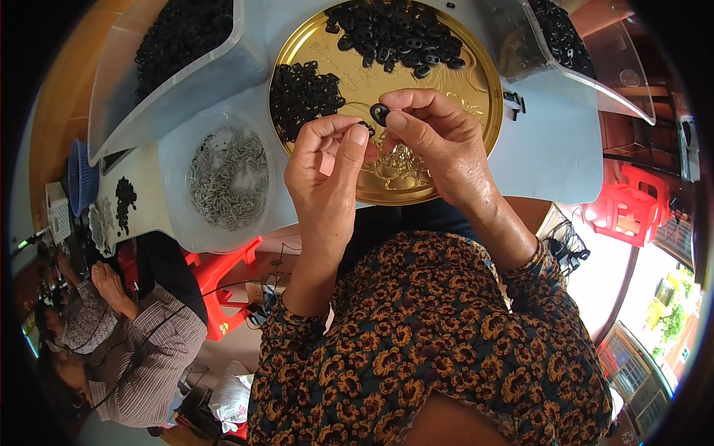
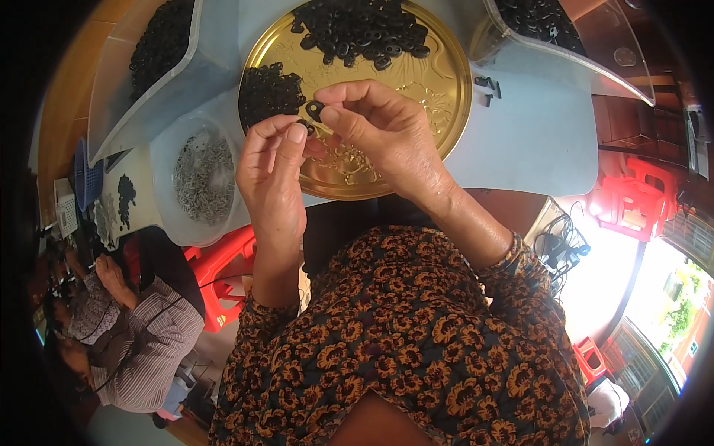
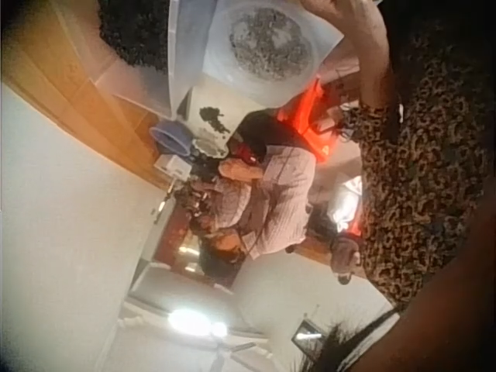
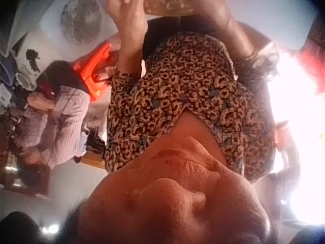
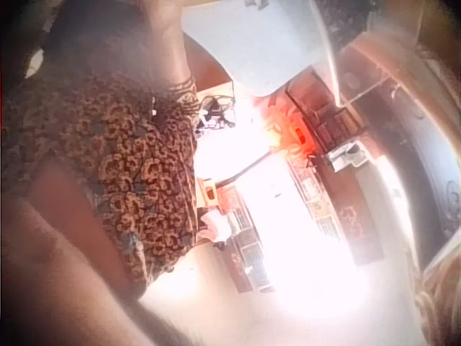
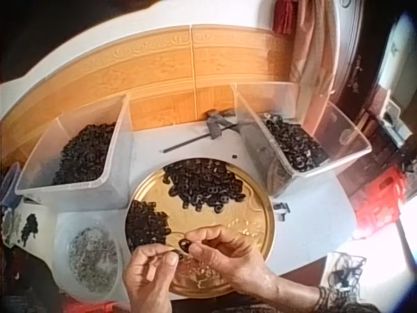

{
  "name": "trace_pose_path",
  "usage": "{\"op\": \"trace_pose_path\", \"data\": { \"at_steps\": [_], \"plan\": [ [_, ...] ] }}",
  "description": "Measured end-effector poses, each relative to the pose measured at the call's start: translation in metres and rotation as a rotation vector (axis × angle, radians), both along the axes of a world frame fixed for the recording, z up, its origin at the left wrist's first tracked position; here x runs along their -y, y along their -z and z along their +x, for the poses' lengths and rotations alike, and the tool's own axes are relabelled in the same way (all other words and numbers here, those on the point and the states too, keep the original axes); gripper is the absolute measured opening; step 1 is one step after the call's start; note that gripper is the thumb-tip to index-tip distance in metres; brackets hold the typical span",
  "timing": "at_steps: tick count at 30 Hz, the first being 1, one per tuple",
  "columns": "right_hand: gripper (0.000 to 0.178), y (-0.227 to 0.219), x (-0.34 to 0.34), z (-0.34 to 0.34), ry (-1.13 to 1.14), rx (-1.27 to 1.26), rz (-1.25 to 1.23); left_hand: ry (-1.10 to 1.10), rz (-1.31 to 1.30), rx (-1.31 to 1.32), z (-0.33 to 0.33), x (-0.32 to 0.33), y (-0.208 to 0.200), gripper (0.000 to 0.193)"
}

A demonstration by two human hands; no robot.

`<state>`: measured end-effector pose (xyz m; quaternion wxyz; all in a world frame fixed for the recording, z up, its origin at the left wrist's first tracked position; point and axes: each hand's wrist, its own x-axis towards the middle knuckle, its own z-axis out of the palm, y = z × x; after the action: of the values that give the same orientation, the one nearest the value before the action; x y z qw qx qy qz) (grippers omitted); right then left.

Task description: The person assembles plastic cord locks by picking up components and springs from a tray and fitting them together by hand.

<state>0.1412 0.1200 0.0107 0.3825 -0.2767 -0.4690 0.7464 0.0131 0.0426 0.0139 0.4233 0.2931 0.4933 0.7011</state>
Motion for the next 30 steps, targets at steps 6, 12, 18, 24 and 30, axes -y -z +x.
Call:
{"op": "trace_pose_path", "data": {
  "at_steps": [6, 12, 18, 24, 30],
  "plan": [
    [0.021, -0.001, 0.002, -0.001, 0.002, 0.049, 0.046, -0.008, -0.006, -0.002, -0.001, 0.001, 0.001, 0.013],
    [0.022, -0.004, 0.006, -0.004, 0.019, 0.086, 0.077, -0.028, -0.022, -0.003, 0.001, 0.000, 0.001, 0.012],
    [0.020, -0.005, 0.008, -0.008, -0.002, 0.069, 0.017, -0.015, -0.012, 0.120, 0.000, 0.000, 0.006, 0.011],
    [0.018, -0.004, 0.009, -0.011, -0.011, 0.044, 0.001, -0.044, 0.051, 0.063, -0.003, -0.001, 0.010, 0.010],
    [0.021, -0.003, 0.004, -0.008, -0.012, 0.027, -0.029, -0.008, -0.012, 0.212, -0.004, -0.005, 0.005, 0.009]
  ]
}}
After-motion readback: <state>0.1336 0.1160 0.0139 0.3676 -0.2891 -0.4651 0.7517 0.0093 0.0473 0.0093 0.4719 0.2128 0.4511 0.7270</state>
